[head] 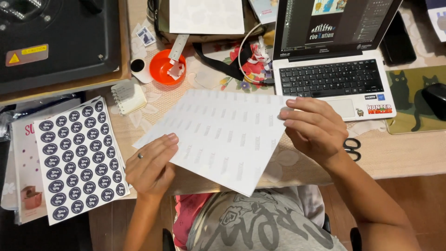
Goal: The person sits at a table and repeatedly peels small, round stickers from a white backing sheet. They use both hands to lift the edges of the stickers and remove them one by one, placing the removed stickers into a small orange container.
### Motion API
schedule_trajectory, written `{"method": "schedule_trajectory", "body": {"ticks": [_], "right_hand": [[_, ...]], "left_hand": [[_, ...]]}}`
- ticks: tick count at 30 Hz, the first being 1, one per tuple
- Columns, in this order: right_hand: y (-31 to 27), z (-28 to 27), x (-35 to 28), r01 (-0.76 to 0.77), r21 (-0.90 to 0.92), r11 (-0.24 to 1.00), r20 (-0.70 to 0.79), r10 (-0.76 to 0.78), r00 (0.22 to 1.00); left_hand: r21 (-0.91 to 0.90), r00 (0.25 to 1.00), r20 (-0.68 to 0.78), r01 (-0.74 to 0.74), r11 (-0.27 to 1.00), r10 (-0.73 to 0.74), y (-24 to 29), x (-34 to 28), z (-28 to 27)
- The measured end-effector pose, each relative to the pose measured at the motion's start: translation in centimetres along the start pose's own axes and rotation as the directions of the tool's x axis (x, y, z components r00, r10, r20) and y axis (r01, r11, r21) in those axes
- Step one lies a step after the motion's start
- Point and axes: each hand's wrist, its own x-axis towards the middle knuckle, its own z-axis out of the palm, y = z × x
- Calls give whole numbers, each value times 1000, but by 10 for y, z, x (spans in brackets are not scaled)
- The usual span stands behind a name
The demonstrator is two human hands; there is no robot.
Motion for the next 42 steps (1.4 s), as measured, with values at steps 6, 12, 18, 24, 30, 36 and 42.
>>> {"method": "schedule_trajectory", "body": {"ticks": [6, 12, 18, 24, 30, 36, 42], "right_hand": [[3, -17, 42, -162, 349, 923, -28, 183, 983], [43, 19, 57, -704, 325, 631, 252, 660, 708], [69, 66, -14, -910, 355, 215, 433, 825, 364], [90, 98, -39, -934, -67, 350, 479, 833, 277], [65, 110, -16, -710, -409, 573, 567, 769, 294], [57, 110, -19, -661, -389, 642, 582, 727, 364], [50, 105, -18, -666, -340, 664, 611, 694, 381]], "left_hand": [[-143, 746, 167, 665, 733, -644, 15, 13, -39], [-236, 319, 255, 936, 262, -913, 21, 22, -17], [-173, 110, 323, 983, 55, -940, 3, -28, 13], [439, -111, 526, 884, 158, -843, 0, 13, 7], [719, -136, 485, 623, 306, -864, -2, 37, 7], [656, 340, 479, 474, 588, -809, -79, 22, 27], [586, 682, 421, 299, 753, -599, -217, 2, 95]]}}
